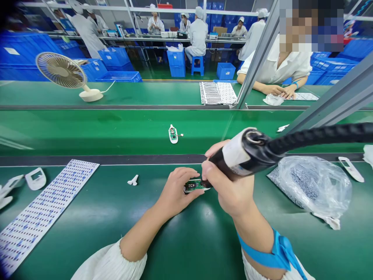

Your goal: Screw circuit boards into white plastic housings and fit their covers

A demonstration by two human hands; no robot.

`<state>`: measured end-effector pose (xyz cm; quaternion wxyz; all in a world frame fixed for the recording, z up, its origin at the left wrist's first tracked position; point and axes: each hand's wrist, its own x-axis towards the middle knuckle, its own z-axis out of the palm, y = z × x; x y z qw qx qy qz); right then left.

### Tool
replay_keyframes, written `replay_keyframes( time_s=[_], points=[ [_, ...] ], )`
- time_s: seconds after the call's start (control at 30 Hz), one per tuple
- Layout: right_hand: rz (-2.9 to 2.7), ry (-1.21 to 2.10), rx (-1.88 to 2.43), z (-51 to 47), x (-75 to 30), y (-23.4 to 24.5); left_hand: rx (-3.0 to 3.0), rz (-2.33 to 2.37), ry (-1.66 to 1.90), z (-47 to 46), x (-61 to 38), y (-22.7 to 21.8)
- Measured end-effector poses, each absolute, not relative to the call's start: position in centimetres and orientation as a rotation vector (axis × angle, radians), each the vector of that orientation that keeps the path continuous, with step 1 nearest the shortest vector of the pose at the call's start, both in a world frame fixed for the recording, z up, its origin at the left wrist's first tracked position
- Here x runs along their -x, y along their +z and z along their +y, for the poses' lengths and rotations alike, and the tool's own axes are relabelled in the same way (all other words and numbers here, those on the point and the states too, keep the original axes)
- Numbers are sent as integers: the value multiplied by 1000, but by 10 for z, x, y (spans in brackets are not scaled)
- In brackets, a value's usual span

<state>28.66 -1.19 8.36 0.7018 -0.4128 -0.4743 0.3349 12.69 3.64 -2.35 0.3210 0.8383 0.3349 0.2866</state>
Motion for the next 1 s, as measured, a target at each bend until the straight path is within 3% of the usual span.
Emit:
replay_keyframes(
  time_s=[1.0],
  points=[
    [-1066, 791, 988, 6, -289, 62, -2220, 830, 623, 38, -130, -31]
  ],
)
